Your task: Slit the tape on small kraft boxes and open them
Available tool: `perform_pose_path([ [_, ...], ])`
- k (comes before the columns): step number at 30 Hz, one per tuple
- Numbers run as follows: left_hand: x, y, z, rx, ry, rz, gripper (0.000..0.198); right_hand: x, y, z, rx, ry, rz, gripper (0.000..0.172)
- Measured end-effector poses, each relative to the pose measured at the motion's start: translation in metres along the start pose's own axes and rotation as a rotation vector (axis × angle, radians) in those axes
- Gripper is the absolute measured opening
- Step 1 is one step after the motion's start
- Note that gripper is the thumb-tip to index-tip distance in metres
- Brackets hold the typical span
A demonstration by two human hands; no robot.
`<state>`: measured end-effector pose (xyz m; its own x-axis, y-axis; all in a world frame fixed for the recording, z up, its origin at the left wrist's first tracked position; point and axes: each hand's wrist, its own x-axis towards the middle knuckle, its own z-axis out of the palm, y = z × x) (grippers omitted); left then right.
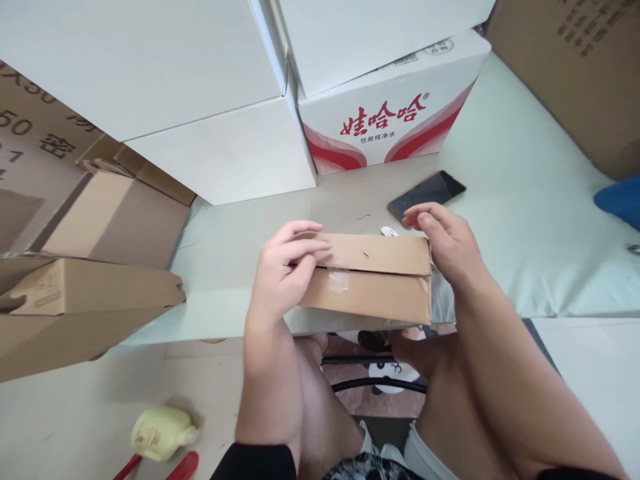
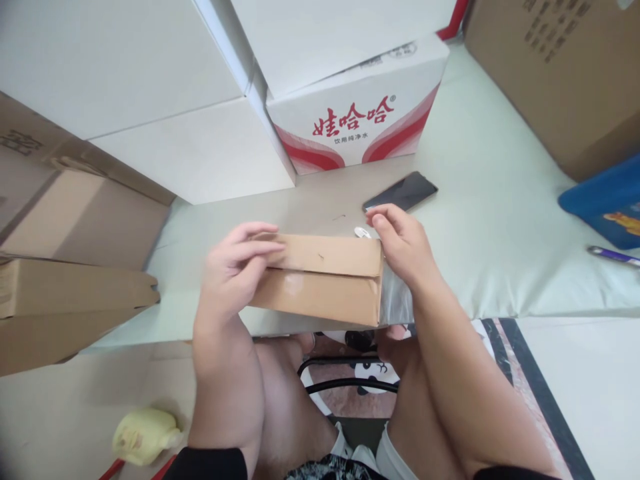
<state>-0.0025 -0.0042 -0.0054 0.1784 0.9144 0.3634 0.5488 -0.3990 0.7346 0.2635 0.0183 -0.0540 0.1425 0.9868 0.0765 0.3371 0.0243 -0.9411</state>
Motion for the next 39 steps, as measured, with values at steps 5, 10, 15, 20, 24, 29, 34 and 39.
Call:
perform_pose_path([
  [5, -0.002, -0.017, -0.004, -0.176, 0.354, -0.11, 0.021, -0.003, -0.004, 0.007, 0.124, -0.145, 0.068, 0.031],
  [10, 0.001, -0.037, 0.002, -0.303, 0.501, -0.567, 0.009, 0.0, -0.003, 0.004, -0.08, 0.014, 0.152, 0.028],
  [15, 0.003, -0.044, 0.017, -0.463, 0.447, -0.698, 0.017, -0.003, -0.004, 0.0, -0.052, -0.063, 0.152, 0.038],
  [20, 0.003, -0.053, 0.027, -0.494, 0.486, -0.565, 0.024, -0.003, 0.0, 0.001, 0.094, -0.047, 0.064, 0.031],
  [24, 0.004, -0.057, 0.029, -0.558, 0.424, -0.547, 0.033, -0.001, 0.005, 0.004, 0.157, -0.13, 0.028, 0.04],
  [29, 0.005, -0.051, 0.026, -0.621, 0.358, -0.46, 0.034, -0.006, 0.005, 0.006, 0.278, -0.335, 0.01, 0.062],
  [34, 0.004, -0.049, 0.025, -0.53, 0.4, -0.391, 0.02, -0.011, 0.001, 0.005, 0.187, -0.06, -0.332, 0.034],
  [39, 0.001, -0.057, 0.025, -0.475, 0.353, -0.351, 0.029, -0.012, 0.001, 0.008, 0.122, 0.051, -0.443, 0.039],
])
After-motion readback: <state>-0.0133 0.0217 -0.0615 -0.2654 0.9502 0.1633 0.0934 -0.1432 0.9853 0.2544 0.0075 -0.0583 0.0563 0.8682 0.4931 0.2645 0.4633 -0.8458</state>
